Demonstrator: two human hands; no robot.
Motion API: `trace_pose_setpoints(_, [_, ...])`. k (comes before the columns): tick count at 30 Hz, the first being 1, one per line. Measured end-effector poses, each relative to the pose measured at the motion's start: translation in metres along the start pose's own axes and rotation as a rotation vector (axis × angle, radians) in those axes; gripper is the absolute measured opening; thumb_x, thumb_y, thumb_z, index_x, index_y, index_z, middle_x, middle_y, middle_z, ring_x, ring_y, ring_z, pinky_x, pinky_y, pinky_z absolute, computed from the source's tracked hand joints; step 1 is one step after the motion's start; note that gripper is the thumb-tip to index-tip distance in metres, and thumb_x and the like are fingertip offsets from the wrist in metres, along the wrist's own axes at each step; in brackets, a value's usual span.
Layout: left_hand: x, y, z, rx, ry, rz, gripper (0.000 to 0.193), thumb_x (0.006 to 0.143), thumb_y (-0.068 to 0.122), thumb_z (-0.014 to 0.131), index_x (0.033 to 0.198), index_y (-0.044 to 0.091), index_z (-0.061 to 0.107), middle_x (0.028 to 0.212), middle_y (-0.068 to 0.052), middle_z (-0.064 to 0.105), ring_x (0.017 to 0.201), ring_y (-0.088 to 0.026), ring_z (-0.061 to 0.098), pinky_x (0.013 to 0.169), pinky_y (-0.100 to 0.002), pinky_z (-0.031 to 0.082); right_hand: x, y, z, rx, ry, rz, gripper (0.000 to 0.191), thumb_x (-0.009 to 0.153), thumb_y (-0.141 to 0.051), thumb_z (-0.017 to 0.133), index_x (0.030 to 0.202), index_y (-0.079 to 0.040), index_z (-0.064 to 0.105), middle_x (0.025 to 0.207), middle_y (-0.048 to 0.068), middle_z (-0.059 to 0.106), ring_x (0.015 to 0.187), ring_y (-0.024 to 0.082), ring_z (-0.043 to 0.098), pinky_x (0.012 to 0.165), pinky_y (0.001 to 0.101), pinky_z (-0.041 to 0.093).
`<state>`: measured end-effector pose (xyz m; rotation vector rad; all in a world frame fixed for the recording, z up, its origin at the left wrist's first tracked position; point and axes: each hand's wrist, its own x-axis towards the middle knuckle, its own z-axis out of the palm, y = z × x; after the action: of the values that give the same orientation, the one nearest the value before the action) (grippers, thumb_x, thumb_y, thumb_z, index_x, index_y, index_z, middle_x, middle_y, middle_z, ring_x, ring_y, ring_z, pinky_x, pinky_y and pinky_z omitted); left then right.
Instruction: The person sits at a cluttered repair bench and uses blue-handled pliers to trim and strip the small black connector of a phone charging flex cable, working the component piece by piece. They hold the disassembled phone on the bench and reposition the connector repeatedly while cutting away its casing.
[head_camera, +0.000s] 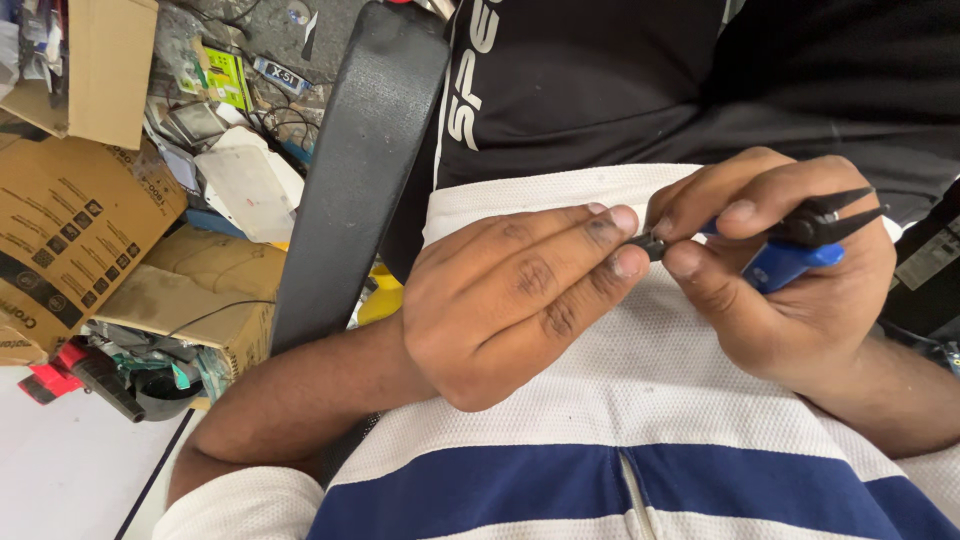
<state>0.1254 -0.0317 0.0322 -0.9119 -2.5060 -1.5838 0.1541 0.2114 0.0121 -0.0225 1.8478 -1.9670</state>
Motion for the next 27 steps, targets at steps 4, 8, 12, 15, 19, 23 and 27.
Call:
trace_pose_setpoints(4, [0.004, 0.000, 0.003, -0.170, 0.023, -0.091, 0.029, 0.095, 0.009, 0.087, 0.116, -0.003, 0.070, 0.110, -0.016, 0.071, 0.102, -0.025, 0.074, 0.088, -0.034, 0.068, 0.008, 0.005, -0.002, 0.026, -0.035, -0.092, 0.039, 0.089, 0.007, 0.070, 0.115, -0.010, 0.047, 0.100, 0.015, 0.067, 0.085, 0.018, 0.074, 0.077, 0.0321, 0.063])
trace_pose_setpoints(8, [0.003, 0.003, -0.001, -0.411, -0.039, -0.439, 0.034, 0.089, 0.007, 0.085, 0.118, 0.000, 0.070, 0.106, -0.011, 0.072, 0.096, -0.017, 0.075, 0.083, -0.028, 0.067, 0.013, 0.009, -0.002, 0.014, -0.087, -0.241, 0.042, 0.085, 0.009, 0.070, 0.113, -0.011, 0.046, 0.098, 0.013, 0.064, 0.084, 0.017, 0.072, 0.080, 0.0359, 0.060])
trace_pose_setpoints(12, [0.000, 0.001, 0.000, -0.483, -0.081, -0.537, 0.022, 0.088, 0.005, 0.084, 0.107, 0.004, 0.072, 0.100, -0.008, 0.070, 0.088, -0.015, 0.072, 0.073, -0.025, 0.061, 0.016, 0.005, -0.003, -0.019, -0.179, -0.231, 0.041, 0.085, 0.009, 0.070, 0.113, -0.013, 0.051, 0.101, 0.011, 0.064, 0.087, 0.019, 0.071, 0.080, 0.0350, 0.059])
trace_pose_setpoints(15, [-0.002, 0.001, 0.000, -0.452, -0.051, -0.507, 0.019, 0.091, 0.003, 0.083, 0.106, 0.005, 0.072, 0.101, -0.006, 0.069, 0.085, -0.013, 0.071, 0.071, -0.022, 0.061, 0.020, 0.001, -0.002, -0.180, -0.183, -0.256, 0.037, 0.087, 0.008, 0.069, 0.115, -0.010, 0.053, 0.103, 0.012, 0.065, 0.090, 0.022, 0.072, 0.080, 0.0352, 0.060])
trace_pose_setpoints(19, [-0.005, -0.001, -0.002, -0.441, -0.009, -0.478, 0.020, 0.091, 0.004, 0.083, 0.107, 0.004, 0.071, 0.099, -0.005, 0.066, 0.081, -0.013, 0.067, 0.068, -0.023, 0.056, 0.032, -0.002, -0.001, -0.636, -0.178, -0.429, 0.033, 0.084, -0.013, 0.077, 0.108, 0.000, 0.058, 0.097, 0.017, 0.067, 0.090, 0.032, 0.071, 0.078, 0.0418, 0.059])
trace_pose_setpoints(23, [-0.008, -0.002, -0.003, -0.433, -0.030, -0.463, 0.019, 0.094, 0.004, 0.081, 0.110, 0.004, 0.071, 0.100, -0.005, 0.063, 0.081, -0.013, 0.064, 0.068, -0.024, 0.053, 0.033, -0.005, 0.002, -0.809, -0.176, -0.448, 0.038, 0.086, -0.030, 0.080, 0.106, -0.001, 0.065, 0.094, 0.011, 0.070, 0.082, 0.027, 0.070, 0.070, 0.0380, 0.053])
trace_pose_setpoints(27, [-0.009, -0.002, -0.001, -0.445, -0.031, -0.449, 0.018, 0.096, 0.003, 0.080, 0.111, 0.004, 0.071, 0.099, -0.006, 0.064, 0.082, -0.013, 0.065, 0.069, -0.023, 0.054, 0.030, -0.004, 0.005, -0.912, -0.195, -0.497, 0.037, 0.085, -0.032, 0.080, 0.104, -0.003, 0.066, 0.092, 0.009, 0.069, 0.077, 0.026, 0.067, 0.065, 0.0387, 0.048])
